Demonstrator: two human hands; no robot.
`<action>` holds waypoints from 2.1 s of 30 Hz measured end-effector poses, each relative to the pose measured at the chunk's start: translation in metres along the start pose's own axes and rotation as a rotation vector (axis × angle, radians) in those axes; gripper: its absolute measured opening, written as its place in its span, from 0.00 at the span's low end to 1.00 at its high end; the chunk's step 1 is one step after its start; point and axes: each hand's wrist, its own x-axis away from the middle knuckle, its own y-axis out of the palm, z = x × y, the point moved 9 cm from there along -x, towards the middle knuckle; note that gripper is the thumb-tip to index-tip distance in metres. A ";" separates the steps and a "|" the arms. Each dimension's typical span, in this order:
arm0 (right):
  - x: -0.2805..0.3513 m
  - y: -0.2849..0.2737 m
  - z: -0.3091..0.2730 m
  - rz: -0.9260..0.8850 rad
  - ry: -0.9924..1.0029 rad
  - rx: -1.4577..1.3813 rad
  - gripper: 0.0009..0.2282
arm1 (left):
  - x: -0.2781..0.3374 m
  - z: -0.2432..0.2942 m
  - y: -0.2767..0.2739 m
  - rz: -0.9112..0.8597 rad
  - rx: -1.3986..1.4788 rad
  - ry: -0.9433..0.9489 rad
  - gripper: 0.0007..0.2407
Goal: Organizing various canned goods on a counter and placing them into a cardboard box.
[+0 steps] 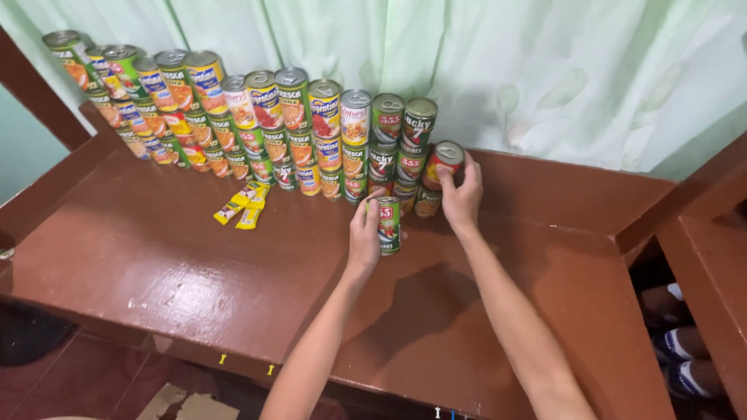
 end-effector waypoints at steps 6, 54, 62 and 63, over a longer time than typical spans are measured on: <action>0.036 -0.006 0.036 0.099 0.079 -0.420 0.18 | 0.018 -0.009 -0.020 0.026 -0.009 -0.033 0.25; 0.623 0.152 -0.325 -1.628 0.889 -0.966 0.15 | 0.656 0.106 -0.291 1.070 -0.112 0.029 0.19; 0.716 0.225 -0.371 -1.768 0.885 -0.843 0.13 | 0.756 0.153 -0.377 1.308 -0.223 0.065 0.21; 0.724 0.231 -0.372 -1.760 0.891 -0.827 0.14 | 0.769 0.154 -0.387 1.351 -0.230 0.061 0.22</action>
